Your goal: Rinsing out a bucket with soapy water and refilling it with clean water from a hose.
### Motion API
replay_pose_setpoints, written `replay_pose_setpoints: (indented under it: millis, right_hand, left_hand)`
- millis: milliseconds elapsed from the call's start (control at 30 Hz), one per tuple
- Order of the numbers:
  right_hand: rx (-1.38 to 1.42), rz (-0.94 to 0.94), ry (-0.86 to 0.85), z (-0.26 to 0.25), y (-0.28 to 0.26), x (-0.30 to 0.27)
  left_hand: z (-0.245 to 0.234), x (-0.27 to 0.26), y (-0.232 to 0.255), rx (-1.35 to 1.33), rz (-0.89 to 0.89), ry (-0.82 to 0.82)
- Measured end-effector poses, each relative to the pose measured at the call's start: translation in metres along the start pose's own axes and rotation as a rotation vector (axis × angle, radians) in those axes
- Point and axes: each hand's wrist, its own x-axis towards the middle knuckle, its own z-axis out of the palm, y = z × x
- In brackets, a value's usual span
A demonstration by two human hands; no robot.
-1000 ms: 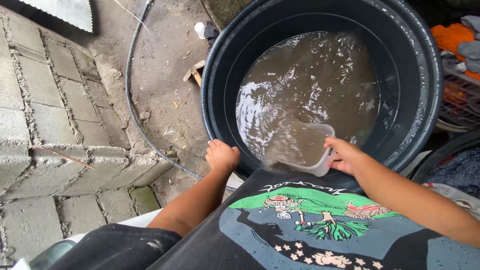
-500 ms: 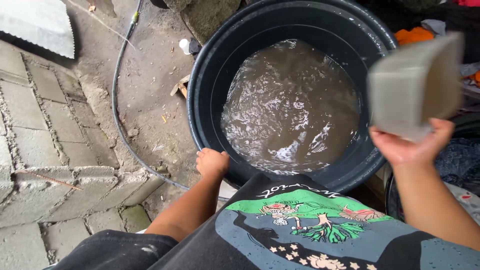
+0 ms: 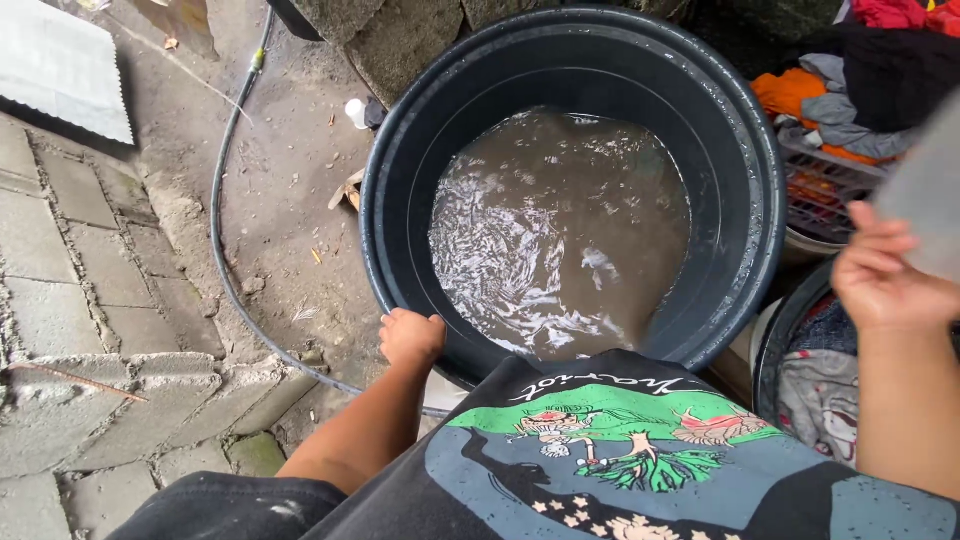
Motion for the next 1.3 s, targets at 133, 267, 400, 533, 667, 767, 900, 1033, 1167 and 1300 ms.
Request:
replay_pose_setpoints:
  millis: [133, 267, 400, 533, 667, 767, 900, 1033, 1167, 1300]
  right_hand:
    - [-0.918, 0.064, 0.233, 0.040, 0.112, 0.008]
    - [-1.888, -0.011, 0.301, 0.016, 0.193, 0.034]
    - [-2.451, -0.285, -0.024, -0.014, 0.227, 0.037]
    - [-2.970, -0.260, -0.130, -0.038, 0.258, 0.027]
    - [-2.931, 0.389, 0.261, -0.104, 0.273, 0.020]
    - [-2.434, 0.596, 0.361, -0.125, 0.280, 0.009]
    - [-1.880, 0.829, 0.428, -0.102, 0.269, 0.007]
    - [-1.290, 0.749, 0.296, -0.031, 0.268, -0.023]
    - [-0.899, 0.401, 0.100, 0.011, 0.212, -0.051]
    - [-0.691, 0.269, -0.074, 0.006, 0.091, -0.075]
  left_hand:
    - [0.000, 0.002, -0.002, -0.008, -0.007, -0.012]
    - [0.000, 0.005, -0.006, -0.012, 0.005, -0.037]
    - [0.000, 0.003, -0.009, -0.013, 0.006, -0.052]
    - [0.000, 0.008, -0.016, -0.024, 0.053, -0.061]
    - [0.011, 0.019, -0.027, -0.062, 0.111, -0.044]
    - [0.010, 0.020, -0.028, -0.089, 0.116, -0.037]
    - [0.006, 0.014, -0.021, -0.120, 0.095, -0.044]
    - [0.006, 0.010, -0.020, -0.095, 0.066, -0.036]
    - [0.008, 0.008, -0.013, -0.080, 0.041, -0.039]
    - [0.005, 0.005, -0.011, -0.065, 0.031, -0.032]
